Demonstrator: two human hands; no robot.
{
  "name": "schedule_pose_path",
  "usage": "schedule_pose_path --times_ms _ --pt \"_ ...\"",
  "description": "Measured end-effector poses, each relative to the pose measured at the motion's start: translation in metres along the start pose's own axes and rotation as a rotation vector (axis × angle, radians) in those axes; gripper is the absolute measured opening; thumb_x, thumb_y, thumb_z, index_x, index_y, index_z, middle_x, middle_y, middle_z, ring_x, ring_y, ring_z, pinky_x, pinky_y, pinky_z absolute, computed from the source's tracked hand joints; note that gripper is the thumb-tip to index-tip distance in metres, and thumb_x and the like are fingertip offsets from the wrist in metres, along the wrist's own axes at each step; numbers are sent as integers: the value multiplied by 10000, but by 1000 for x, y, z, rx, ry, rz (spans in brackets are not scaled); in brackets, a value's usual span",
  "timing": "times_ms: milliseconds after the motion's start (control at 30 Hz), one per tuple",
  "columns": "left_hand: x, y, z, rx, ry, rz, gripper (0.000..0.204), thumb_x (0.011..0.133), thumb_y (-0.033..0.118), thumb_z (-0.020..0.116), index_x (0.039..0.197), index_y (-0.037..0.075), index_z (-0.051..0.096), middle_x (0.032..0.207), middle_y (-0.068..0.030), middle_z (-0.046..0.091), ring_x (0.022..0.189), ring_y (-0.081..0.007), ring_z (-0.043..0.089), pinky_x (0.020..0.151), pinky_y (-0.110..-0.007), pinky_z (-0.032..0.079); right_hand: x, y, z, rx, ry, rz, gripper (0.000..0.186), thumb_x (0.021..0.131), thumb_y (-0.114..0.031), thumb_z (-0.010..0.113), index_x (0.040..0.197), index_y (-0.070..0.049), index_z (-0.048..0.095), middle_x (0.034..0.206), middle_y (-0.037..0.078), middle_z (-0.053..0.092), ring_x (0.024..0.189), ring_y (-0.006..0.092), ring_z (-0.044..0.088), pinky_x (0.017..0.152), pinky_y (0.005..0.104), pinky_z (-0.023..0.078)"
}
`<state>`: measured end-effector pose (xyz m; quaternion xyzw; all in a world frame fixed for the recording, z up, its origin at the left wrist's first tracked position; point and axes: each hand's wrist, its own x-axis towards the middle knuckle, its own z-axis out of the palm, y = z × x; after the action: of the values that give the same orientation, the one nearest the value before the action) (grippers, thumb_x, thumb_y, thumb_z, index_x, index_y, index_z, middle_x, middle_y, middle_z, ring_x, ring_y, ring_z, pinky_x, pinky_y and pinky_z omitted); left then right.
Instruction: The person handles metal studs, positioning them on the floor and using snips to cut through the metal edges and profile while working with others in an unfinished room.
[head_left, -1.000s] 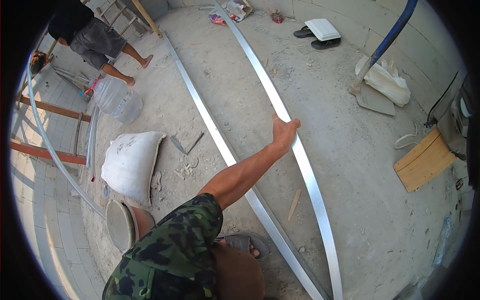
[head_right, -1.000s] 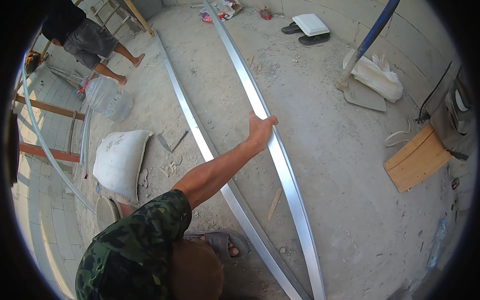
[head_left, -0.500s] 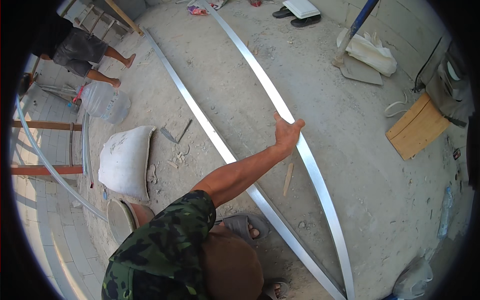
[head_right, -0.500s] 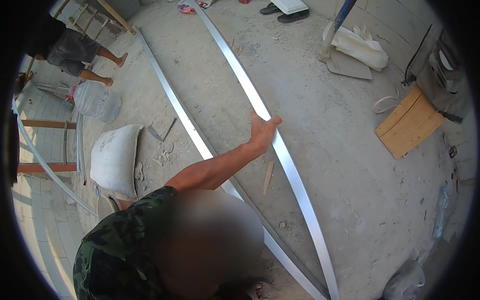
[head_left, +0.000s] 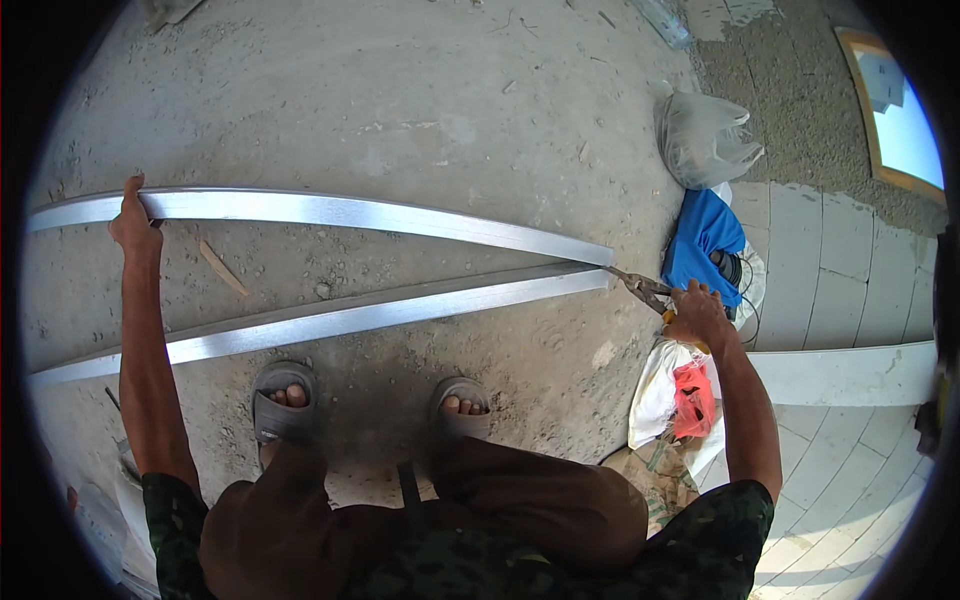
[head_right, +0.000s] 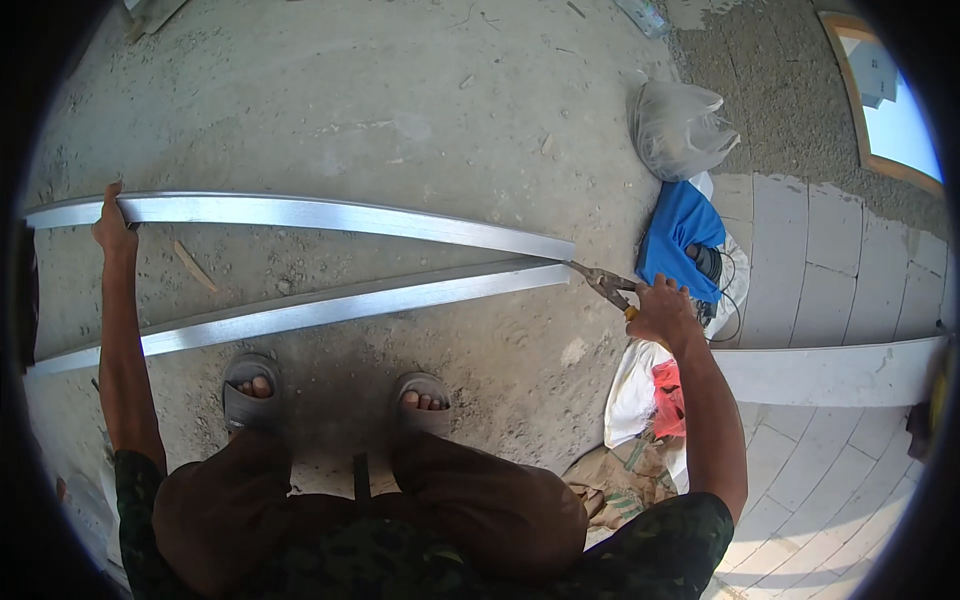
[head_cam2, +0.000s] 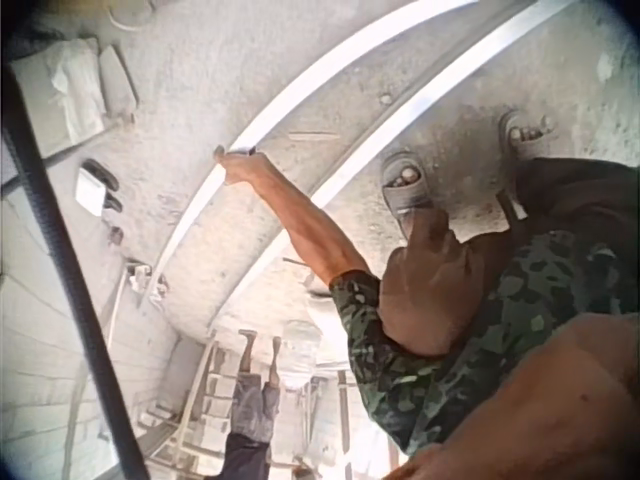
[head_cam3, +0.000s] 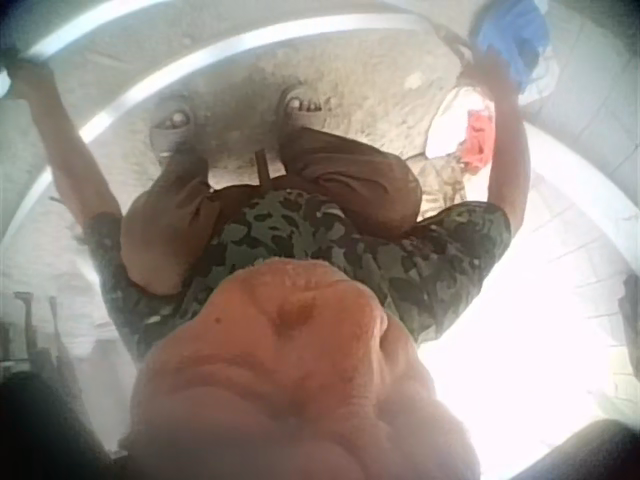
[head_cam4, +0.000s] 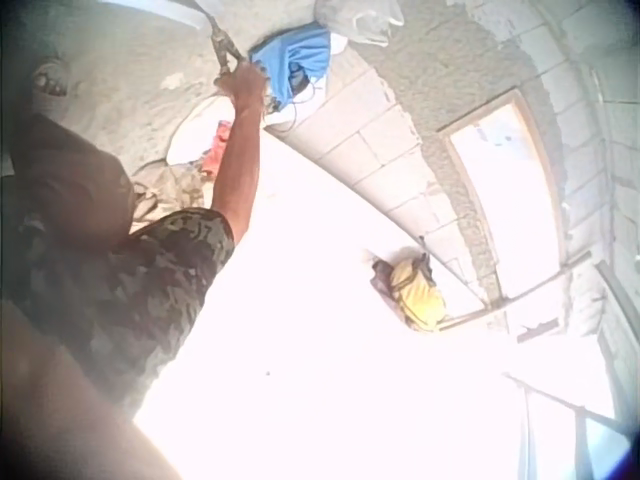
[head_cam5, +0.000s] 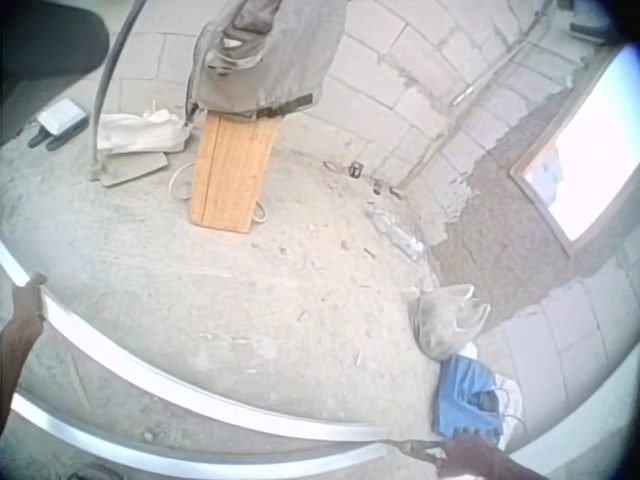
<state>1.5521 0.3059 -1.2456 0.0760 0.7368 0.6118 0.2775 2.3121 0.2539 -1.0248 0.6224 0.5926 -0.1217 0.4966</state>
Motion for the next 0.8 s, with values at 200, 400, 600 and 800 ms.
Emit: schedule_pose_path --times_ms 200,400,600,800 --pt "-4 -3 1 54 74 -62 497 694 209 782 1006 -94 543 908 -103 526 741 -215 548 623 -396 481 5 -10 -14 -85 -30 1 546 642 -264 692 1132 -32 622 1147 233 516 1148 406 506 996 570 386" --pt "16 -14 -7 46 72 -81 534 691 207 780 1045 -112 539 958 -117 519 818 -219 543 703 -391 481 31 11 -26 -173 -87 -111 537 636 -272 709 1118 -49 632 1089 225 541 1099 400 537 973 533 417" --pt "13 -12 -5 79 60 -69 588 703 206 777 1104 -134 514 1007 -127 514 871 -232 542 777 -369 474 48 31 -19 -221 8 -291 478 589 -282 736 993 -46 640 987 209 541 987 386 562 880 472 460" --pt "37 -25 -19 68 23 -68 616 703 217 785 1122 -137 506 1033 -138 521 898 -233 552 799 -374 481 69 51 -1 -211 74 -403 418 599 -267 729 949 -56 641 959 198 550 945 356 565 859 453 462"
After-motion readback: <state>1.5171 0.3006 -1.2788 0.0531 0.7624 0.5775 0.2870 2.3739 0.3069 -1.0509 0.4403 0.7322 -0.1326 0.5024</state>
